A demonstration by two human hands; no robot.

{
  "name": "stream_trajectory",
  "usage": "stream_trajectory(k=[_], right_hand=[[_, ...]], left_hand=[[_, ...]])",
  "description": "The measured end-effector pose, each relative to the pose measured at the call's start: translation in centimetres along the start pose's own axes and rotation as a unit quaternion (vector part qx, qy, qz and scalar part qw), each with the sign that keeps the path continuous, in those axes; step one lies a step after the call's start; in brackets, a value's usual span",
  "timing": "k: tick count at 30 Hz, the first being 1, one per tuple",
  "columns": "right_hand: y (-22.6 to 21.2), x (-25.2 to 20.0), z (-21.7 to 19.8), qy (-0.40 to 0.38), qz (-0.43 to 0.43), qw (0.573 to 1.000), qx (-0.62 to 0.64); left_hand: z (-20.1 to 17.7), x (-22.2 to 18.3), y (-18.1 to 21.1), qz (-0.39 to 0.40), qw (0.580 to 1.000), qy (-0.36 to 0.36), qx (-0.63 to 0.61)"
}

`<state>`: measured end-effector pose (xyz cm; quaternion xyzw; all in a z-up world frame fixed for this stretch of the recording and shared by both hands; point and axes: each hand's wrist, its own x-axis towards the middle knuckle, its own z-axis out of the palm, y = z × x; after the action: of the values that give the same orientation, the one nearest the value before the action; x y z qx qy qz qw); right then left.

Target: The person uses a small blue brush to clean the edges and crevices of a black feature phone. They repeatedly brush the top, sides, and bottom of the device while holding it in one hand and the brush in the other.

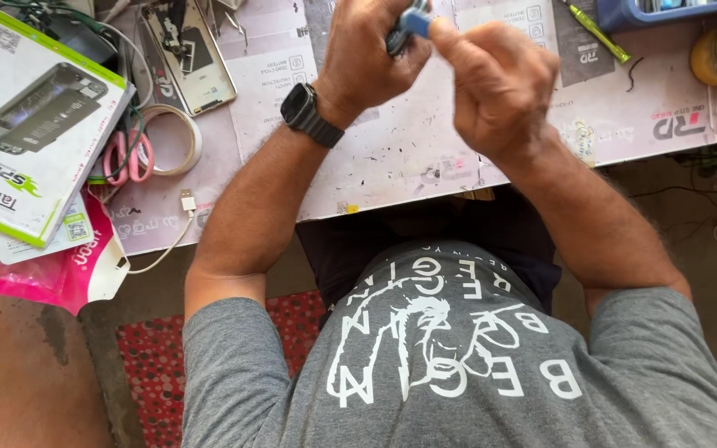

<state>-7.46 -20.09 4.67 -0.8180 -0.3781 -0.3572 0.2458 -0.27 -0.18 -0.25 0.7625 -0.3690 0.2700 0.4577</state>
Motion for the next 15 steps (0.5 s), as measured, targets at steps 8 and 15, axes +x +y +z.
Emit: stream_trajectory(k=[8,15], right_hand=[[0.0,-0.1,0.4,0.011,0.004,1.0,0.007],[0.5,-0.1,0.7,0.011,-0.006,1.0,0.027]], left_hand=[[0.0,0.7,0.1,0.004,1.0,0.002,-0.004],[-0.3,1.0,0.7,0.001,1.0,0.002,-0.016]])
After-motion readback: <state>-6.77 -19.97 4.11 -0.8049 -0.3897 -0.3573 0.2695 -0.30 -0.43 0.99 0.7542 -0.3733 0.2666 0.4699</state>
